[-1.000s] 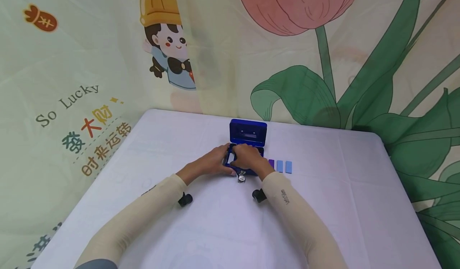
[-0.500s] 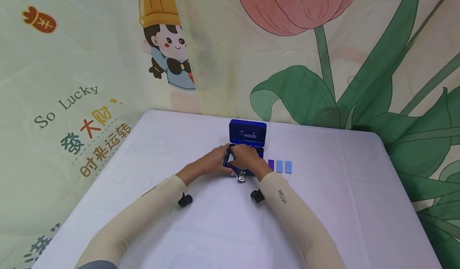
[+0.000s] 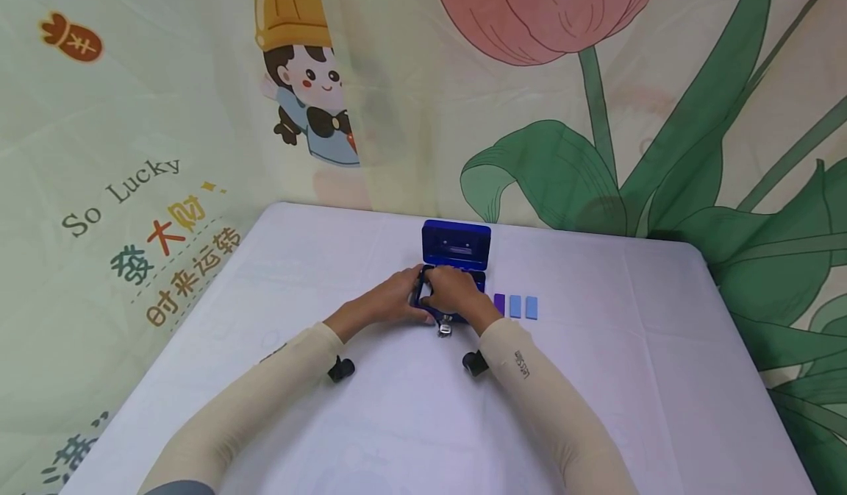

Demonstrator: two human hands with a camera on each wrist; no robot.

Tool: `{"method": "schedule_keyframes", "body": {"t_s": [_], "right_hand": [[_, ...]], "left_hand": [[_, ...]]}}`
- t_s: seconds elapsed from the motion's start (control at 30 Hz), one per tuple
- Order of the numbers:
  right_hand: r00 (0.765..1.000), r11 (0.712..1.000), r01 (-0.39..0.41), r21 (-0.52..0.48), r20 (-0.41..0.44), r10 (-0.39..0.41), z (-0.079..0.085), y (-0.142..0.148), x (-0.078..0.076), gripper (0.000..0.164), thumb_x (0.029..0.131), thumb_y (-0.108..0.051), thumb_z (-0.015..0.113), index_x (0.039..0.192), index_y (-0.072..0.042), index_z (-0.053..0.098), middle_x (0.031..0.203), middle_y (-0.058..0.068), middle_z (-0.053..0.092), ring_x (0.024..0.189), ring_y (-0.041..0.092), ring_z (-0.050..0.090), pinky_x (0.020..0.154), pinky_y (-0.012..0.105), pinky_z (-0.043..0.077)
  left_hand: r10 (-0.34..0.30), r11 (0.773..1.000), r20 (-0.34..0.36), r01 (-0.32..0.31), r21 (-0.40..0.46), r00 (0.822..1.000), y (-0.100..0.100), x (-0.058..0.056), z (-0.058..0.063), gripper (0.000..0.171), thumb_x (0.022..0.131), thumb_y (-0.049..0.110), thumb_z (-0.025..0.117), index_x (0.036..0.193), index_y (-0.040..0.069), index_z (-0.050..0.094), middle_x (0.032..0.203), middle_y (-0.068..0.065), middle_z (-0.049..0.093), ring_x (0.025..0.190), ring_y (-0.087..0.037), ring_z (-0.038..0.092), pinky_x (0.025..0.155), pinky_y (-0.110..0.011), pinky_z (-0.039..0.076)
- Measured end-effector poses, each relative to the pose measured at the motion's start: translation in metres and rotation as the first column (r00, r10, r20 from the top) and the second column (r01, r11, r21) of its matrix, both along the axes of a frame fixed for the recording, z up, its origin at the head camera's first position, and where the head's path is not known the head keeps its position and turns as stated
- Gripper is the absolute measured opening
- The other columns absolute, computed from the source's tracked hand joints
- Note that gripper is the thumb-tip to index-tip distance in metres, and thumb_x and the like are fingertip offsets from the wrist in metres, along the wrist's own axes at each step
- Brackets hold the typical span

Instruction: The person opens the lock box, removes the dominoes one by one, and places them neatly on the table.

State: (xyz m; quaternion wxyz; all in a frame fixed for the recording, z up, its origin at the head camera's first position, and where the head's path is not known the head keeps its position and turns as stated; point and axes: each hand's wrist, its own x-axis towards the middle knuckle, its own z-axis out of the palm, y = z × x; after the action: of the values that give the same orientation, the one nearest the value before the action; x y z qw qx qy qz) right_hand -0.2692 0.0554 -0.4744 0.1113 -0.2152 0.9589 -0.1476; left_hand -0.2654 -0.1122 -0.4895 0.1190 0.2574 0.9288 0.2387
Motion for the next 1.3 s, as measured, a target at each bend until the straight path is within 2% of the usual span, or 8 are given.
{"method": "schedule_keyframes", "body": {"t_s": [0.43, 0.9, 1.3], "right_hand": [[1.0, 1.0, -0.016, -0.011, -0.015, 0.016, 0.001, 0.002, 0.0, 0.052, 0.089, -0.034, 0.077, 0.133, -0.01, 0.064, 0.129, 0.01, 0.068, 0.114, 0.029, 0.065, 0.102, 0.05, 0.051], [0.999, 0.999, -0.041, -0.007, -0.011, 0.041, 0.006, 0.006, 0.003, 0.051, 0.09, -0.033, 0.077, 0.134, -0.012, 0.063, 0.128, 0.01, 0.069, 0.111, 0.028, 0.066, 0.1, 0.05, 0.052], [0.998, 0.997, -0.069, -0.026, -0.012, 0.069, 0.009, 0.014, 0.005, 0.051, 0.091, -0.033, 0.076, 0.134, -0.009, 0.064, 0.106, 0.006, 0.073, 0.092, 0.021, 0.065, 0.093, 0.044, 0.056]], "left_hand": [[-0.01, 1.0, -0.003, 0.01, 0.007, 1.0, 0.0, 0.001, 0.002, 0.104, 0.076, 0.046, 0.087, 0.152, 0.002, 0.031, 0.145, -0.02, 0.052, 0.134, -0.031, 0.05, 0.113, -0.045, 0.041], [-0.009, 1.0, 0.011, 0.009, 0.009, 1.0, -0.001, 0.004, 0.004, 0.107, 0.077, 0.047, 0.085, 0.155, 0.002, 0.027, 0.149, -0.02, 0.048, 0.137, -0.031, 0.048, 0.115, -0.044, 0.039], [0.003, 1.0, 0.026, -0.003, 0.013, 1.0, -0.001, 0.006, 0.007, 0.107, 0.078, 0.047, 0.085, 0.156, 0.004, 0.026, 0.15, -0.02, 0.047, 0.137, -0.031, 0.047, 0.115, -0.046, 0.038]]}}
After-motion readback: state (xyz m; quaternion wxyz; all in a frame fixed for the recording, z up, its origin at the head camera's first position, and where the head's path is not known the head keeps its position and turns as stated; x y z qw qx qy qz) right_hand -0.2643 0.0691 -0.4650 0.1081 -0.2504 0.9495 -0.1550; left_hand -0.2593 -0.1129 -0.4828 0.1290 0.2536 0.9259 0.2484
